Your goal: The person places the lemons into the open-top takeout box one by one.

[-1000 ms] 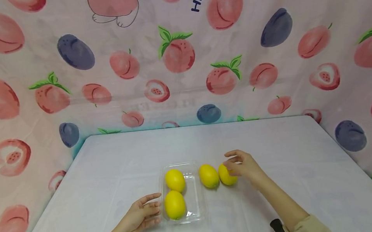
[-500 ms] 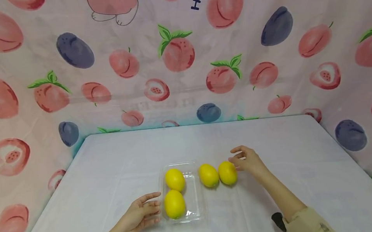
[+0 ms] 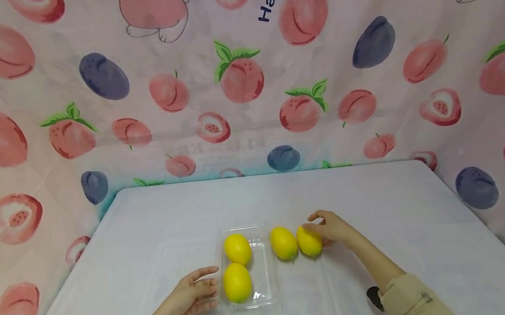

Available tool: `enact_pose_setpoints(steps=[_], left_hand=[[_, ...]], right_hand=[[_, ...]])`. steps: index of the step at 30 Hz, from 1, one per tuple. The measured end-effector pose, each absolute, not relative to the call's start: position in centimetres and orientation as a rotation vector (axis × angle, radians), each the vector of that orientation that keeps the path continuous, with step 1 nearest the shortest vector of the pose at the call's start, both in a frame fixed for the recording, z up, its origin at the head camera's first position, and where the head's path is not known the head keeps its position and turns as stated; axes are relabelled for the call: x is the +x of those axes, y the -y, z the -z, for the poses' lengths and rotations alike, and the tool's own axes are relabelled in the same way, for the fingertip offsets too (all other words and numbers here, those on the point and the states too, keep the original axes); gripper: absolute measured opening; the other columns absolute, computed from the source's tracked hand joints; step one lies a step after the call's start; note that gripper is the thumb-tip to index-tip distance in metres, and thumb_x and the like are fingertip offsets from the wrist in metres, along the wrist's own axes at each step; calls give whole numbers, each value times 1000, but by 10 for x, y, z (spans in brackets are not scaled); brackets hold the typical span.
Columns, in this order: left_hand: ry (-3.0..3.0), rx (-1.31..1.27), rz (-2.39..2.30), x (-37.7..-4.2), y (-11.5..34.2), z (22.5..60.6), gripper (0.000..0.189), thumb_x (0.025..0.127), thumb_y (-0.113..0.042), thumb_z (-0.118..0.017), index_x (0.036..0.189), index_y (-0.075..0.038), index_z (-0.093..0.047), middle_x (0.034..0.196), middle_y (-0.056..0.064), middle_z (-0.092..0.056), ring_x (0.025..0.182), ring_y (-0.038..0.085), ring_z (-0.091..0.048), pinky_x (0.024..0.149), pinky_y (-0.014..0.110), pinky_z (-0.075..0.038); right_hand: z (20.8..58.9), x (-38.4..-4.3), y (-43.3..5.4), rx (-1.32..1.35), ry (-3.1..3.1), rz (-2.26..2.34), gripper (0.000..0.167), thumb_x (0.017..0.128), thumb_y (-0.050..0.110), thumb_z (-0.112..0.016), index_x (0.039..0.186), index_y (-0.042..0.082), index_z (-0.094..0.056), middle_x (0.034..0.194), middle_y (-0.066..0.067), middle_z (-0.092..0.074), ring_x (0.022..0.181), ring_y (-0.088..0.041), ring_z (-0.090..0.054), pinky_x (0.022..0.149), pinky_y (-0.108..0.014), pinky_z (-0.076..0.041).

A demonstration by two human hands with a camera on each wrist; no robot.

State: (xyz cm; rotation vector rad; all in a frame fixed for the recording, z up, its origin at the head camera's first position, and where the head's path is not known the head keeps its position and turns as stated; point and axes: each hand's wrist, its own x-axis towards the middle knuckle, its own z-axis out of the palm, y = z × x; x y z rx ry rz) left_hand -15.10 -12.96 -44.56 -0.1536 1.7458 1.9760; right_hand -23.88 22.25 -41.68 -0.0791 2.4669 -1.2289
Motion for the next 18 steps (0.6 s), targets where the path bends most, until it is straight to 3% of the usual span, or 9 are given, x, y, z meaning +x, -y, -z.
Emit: enact_pose_setpoints(steps=[18], left_hand=[[-1750, -166, -1956, -150, 130, 444, 49, 89, 1, -55, 136, 5, -39, 91, -2, -58, 76, 9, -57, 72, 24, -57]], right_hand=[[423, -239, -220, -25, -2423, 1180, 54, 92, 30, -59, 131, -2, -44, 115, -26, -52, 79, -22, -56, 70, -34, -58]])
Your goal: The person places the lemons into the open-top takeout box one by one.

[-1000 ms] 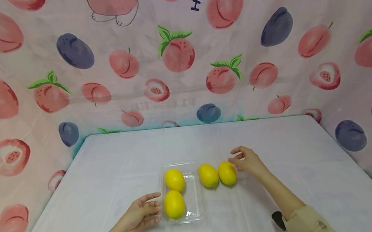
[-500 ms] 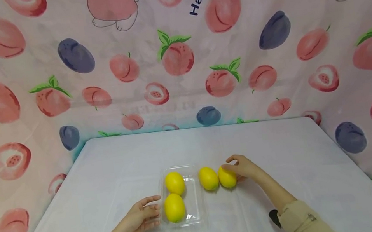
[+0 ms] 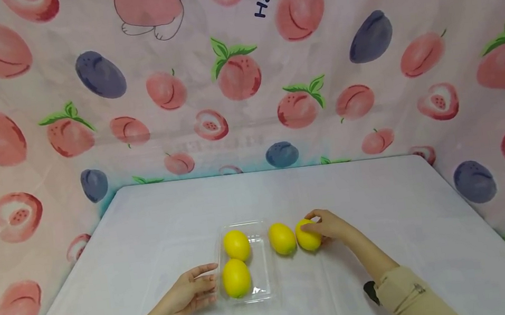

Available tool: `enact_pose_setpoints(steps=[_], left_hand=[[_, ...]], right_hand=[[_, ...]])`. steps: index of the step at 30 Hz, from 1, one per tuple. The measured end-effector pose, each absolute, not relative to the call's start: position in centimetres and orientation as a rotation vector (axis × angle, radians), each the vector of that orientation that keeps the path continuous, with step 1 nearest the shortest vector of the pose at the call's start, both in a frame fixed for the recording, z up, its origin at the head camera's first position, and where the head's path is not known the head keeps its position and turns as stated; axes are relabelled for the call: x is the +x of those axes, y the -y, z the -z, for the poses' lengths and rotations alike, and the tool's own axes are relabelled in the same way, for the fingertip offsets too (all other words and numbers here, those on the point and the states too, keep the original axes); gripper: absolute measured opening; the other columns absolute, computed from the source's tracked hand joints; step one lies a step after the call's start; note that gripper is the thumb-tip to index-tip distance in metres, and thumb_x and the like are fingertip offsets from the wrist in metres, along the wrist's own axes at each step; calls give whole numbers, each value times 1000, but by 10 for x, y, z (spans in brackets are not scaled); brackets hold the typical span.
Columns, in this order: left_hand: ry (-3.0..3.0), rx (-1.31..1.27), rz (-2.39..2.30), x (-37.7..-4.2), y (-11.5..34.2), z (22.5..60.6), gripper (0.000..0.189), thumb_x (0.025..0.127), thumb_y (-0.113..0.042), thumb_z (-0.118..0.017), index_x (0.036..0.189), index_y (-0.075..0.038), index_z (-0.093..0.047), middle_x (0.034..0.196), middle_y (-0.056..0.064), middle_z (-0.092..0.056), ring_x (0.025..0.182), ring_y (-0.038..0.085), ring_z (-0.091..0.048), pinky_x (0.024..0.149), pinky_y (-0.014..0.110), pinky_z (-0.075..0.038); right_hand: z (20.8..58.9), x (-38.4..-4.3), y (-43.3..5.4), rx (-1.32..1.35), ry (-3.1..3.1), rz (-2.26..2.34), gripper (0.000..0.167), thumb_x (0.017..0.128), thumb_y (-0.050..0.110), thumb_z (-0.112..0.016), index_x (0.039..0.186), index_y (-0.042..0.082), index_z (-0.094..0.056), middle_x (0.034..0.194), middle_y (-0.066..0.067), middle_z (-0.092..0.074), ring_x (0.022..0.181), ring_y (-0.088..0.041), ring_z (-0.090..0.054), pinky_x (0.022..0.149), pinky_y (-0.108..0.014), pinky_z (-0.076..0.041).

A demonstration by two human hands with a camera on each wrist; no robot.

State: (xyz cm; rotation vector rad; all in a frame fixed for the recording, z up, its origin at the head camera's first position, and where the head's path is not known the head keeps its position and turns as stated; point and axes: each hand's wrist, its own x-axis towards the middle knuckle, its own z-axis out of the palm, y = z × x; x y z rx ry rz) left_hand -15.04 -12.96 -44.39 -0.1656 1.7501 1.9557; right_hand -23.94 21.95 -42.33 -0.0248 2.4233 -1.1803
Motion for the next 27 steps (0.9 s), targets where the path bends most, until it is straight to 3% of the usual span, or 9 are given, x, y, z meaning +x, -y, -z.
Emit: enact_pose_setpoints(steps=[16, 27], left_hand=[[-1625, -165, -1948, -159, 134, 447, 49, 91, -7, -59, 134, 5, -39, 83, -4, -59, 74, 7, -58, 72, 23, -57], [-1622, -162, -1969, -157, 135, 448, 45, 92, -6, -57, 132, 4, -40, 80, -4, -59, 73, 7, -57, 69, 22, -57]], right_hand=[[422, -239, -223, -11, -2407, 1258, 51, 93, 25, -57, 131, -5, -42, 118, -29, -51, 90, -25, -57, 74, -38, -59], [420, -238, -224, -23, -2440, 1266, 51, 93, 26, -57, 131, -5, -43, 112, -26, -54, 86, -22, -56, 73, -37, -59]])
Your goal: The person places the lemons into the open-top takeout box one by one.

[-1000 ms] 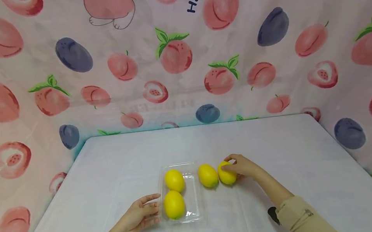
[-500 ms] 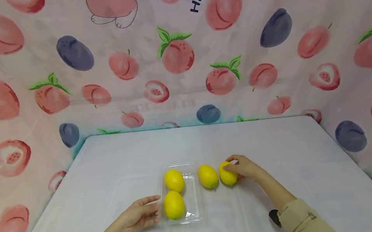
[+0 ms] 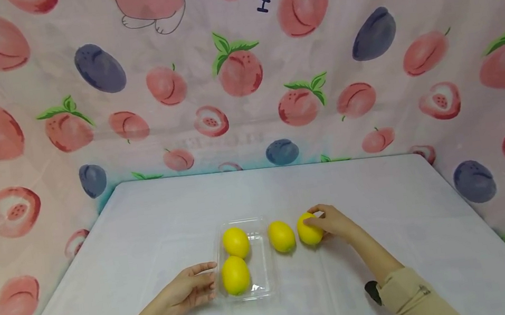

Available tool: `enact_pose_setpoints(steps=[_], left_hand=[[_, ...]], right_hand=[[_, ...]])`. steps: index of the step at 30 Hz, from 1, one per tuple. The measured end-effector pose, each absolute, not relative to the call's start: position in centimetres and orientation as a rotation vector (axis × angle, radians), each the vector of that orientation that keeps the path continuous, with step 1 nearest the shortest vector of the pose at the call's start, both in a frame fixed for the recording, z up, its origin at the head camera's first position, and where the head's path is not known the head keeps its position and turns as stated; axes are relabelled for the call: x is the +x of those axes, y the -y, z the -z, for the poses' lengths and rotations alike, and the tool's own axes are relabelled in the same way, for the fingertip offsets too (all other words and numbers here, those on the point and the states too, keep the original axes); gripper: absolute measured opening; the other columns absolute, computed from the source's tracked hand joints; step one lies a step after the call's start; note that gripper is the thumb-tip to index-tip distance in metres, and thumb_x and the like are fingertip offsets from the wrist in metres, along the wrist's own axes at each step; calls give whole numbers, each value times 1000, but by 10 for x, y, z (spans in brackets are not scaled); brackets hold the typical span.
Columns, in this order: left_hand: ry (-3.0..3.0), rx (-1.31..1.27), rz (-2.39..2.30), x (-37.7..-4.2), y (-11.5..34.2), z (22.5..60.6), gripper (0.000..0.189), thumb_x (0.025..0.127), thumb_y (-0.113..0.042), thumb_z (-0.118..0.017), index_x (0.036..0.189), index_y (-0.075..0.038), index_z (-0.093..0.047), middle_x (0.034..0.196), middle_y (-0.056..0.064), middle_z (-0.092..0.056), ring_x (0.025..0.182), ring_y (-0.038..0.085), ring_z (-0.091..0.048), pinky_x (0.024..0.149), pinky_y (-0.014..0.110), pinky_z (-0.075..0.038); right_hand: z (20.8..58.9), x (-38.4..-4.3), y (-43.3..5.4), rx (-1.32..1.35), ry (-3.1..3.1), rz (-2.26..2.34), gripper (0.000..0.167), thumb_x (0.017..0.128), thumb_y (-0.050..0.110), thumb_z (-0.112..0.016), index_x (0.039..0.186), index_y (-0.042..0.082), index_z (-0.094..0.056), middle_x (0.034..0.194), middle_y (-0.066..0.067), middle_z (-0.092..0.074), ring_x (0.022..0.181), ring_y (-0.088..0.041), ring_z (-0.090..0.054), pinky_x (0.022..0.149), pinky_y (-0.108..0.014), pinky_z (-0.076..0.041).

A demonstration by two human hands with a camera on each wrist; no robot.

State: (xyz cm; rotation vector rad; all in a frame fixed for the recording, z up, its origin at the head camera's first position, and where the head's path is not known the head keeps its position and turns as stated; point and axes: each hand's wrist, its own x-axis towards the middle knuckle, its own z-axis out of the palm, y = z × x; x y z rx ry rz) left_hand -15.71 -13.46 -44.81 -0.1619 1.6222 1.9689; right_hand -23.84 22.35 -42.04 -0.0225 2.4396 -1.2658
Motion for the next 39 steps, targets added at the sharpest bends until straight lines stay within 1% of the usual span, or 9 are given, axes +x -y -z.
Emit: enact_pose_setpoints(steps=[11, 19, 31, 39], left_hand=[[-1633, -191, -1976, -158, 134, 448, 41, 92, -5, -57, 129, 3, -44, 81, -3, -59, 73, 8, -58, 69, 23, -57], [-1645, -212, -1975, -158, 134, 448, 41, 92, -5, -56, 130, 4, -43, 82, -3, -59, 73, 8, -58, 69, 22, -57], [-1655, -218, -1970, -158, 133, 446, 38, 92, -4, -55, 128, 2, -46, 83, -3, -59, 73, 8, -58, 69, 23, -57], [-1645, -207, -1969, -157, 133, 446, 40, 92, -5, -56, 129, 3, -44, 84, -2, -58, 74, 8, -57, 69, 23, -57]], right_hand=[[416, -238, -225, -35, -2455, 1260, 54, 93, 29, -56, 133, -5, -41, 117, -28, -53, 85, -22, -56, 72, -35, -59], [411, -239, -223, -37, -2455, 1269, 54, 94, 30, -55, 133, -5, -40, 121, -30, -50, 93, -25, -56, 74, -36, -58], [402, -241, -221, -15, -2450, 1292, 53, 95, 29, -53, 135, -4, -40, 124, -29, -48, 98, -29, -54, 78, -36, -58], [401, -241, -220, -17, -2443, 1318, 53, 94, 28, -54, 134, -4, -40, 122, -29, -50, 97, -28, -55, 77, -36, -58]])
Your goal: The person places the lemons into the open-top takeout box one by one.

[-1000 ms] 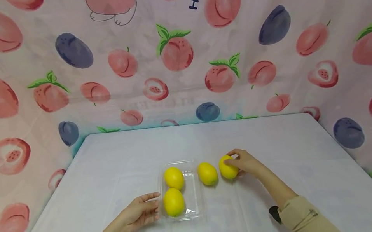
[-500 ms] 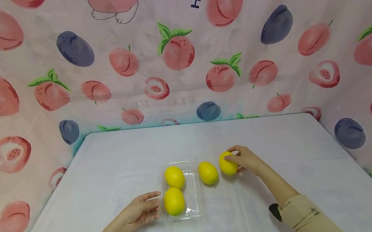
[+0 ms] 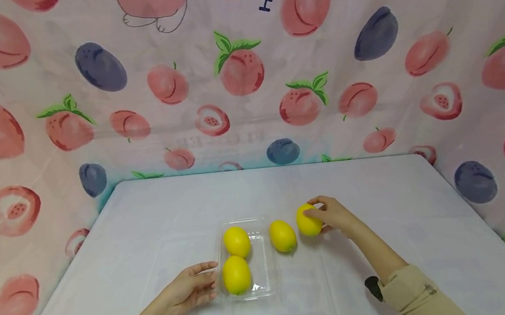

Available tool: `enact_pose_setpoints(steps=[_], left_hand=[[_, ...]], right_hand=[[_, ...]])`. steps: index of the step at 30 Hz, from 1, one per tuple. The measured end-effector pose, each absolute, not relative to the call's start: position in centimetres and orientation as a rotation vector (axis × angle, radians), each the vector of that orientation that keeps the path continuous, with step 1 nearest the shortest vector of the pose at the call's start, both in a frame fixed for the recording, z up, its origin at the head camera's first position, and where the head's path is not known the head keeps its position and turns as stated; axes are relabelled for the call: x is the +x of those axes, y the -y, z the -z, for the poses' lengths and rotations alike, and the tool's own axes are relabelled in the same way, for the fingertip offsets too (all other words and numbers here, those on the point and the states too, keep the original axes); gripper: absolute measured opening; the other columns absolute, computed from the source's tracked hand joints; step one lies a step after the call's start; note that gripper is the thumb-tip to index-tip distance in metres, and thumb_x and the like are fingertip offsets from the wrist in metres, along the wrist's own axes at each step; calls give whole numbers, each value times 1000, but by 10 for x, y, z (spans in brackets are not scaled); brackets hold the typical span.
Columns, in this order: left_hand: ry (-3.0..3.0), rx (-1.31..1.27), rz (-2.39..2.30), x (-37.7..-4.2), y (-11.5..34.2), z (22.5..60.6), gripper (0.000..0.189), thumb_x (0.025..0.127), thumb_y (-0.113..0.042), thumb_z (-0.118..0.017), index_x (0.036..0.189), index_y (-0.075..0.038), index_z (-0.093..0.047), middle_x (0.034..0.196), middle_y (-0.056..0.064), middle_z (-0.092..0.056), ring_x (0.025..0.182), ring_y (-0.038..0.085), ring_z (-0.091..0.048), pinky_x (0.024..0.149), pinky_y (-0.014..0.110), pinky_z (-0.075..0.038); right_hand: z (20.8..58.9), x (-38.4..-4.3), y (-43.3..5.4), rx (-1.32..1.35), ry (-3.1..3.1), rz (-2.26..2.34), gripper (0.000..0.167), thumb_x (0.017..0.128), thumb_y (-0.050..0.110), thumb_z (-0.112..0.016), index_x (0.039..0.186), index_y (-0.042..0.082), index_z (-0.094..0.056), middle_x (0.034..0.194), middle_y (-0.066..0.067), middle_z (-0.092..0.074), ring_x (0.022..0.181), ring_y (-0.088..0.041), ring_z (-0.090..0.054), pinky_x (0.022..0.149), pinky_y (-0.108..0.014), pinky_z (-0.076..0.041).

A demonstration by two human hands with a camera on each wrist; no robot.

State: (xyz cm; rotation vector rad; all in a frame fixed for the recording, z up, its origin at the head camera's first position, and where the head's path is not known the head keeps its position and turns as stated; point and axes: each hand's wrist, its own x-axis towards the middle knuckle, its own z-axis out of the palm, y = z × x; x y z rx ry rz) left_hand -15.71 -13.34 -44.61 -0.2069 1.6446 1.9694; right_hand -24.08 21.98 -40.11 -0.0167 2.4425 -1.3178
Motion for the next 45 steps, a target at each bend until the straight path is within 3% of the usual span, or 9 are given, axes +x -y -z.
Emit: enact_pose_setpoints(steps=[34, 45], left_hand=[[-1664, -213, -1973, -156, 132, 445, 38, 92, -5, -57, 128, 2, -46, 84, -3, -58, 73, 8, -58, 69, 23, -57], [-1637, -157, -1979, -157, 135, 448, 39, 88, -10, -63, 124, 0, -50, 84, -2, -59, 75, 9, -59, 73, 24, -57]], right_hand=[[387, -233, -175, -144, -2418, 1374, 48, 94, 25, -56, 133, -1, -44, 116, -23, -53, 91, -23, -58, 76, -34, -59], [380, -234, -155, -151, -2424, 1354, 46, 93, 25, -58, 132, 1, -47, 117, -23, -52, 89, -22, -58, 75, -34, -59]])
